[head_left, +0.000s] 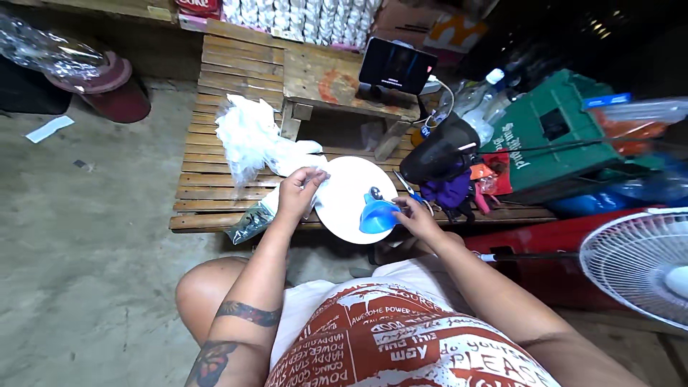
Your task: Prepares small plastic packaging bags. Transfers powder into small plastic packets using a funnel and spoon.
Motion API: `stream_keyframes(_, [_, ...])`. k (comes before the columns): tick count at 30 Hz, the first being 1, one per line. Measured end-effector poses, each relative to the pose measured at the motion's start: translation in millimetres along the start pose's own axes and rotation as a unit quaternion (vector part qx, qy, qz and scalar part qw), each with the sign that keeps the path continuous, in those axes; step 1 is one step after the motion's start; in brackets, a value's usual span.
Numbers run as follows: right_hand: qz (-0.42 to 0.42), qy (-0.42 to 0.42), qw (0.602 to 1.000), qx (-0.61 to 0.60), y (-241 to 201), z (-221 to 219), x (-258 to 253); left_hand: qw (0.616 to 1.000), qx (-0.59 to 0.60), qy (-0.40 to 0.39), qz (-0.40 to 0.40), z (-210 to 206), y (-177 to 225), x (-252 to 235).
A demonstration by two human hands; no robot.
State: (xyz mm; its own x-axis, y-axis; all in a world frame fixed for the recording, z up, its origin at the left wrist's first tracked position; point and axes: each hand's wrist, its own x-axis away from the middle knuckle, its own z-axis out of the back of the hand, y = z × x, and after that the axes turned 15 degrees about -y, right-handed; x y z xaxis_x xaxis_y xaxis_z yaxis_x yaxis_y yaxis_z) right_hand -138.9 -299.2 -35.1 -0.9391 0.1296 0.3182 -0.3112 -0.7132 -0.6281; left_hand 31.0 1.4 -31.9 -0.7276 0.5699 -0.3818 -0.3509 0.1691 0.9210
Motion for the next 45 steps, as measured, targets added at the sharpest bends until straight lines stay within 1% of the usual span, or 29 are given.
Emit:
stream_keyframes(3, [-0.019, 0.053, 0.998, -0.022, -10.6, 4.9, 0.8, 1.0, 0.001, 0.0, 0.007, -0.2, 2.0, -0.3])
stream_keyframes(6, [-0.019, 0.09, 0.987, -0.131, -34.6, 22.5, -1.3, 1.0, 0.004, -0.007, 0.012, -1.1, 3.1, -0.3])
stream_keyframes(8, [0.006, 0.112, 0.971, -0.211, -61.7, 38.6, -1.3, 1.0, 0.004, -0.018, 0.007, -1.9, 3.8, -0.9])
stream_keyframes(11, [0.067, 0.121, 0.951, -0.278, -102.0, 62.5, 0.9, 0.999, -0.013, -0.041, -0.004, -3.6, 2.2, -2.1])
stream_keyframes(15, [0.148, 0.108, 0.937, -0.297, -142.3, 81.6, 5.5, 0.998, -0.033, -0.059, -0.014, -7.2, 1.4, -3.9])
stream_keyframes(17, [0.165, 0.098, 0.936, -0.294, -155.5, 84.6, 7.6, 0.997, -0.037, -0.059, -0.019, -8.9, 0.4, -5.1])
stream_keyframes(19, [0.162, 0.09, 0.941, -0.283, -163.8, 83.7, 8.9, 0.997, -0.043, -0.061, -0.016, -9.9, -0.3, -6.0])
stream_keyframes(22, [0.145, 0.074, 0.949, -0.269, -171.5, 79.2, 8.9, 0.997, -0.053, -0.063, -0.01, -10.7, -1.2, -6.6])
stream_keyframes(29, [0.136, 0.054, 0.958, -0.245, -171.3, 75.6, 1.0, 0.995, -0.057, -0.084, -0.005, -10.8, -5.5, -8.3])
stream_keyframes(39, [0.121, 0.07, 0.956, -0.256, -165.7, 79.1, 2.8, 0.996, -0.042, -0.083, -0.002, -9.1, -10.6, -8.9])
stream_keyframes(45, [0.133, 0.075, 0.955, -0.256, -161.9, 78.3, 2.1, 0.997, -0.022, -0.079, 0.016, -9.8, -10.2, -8.4])
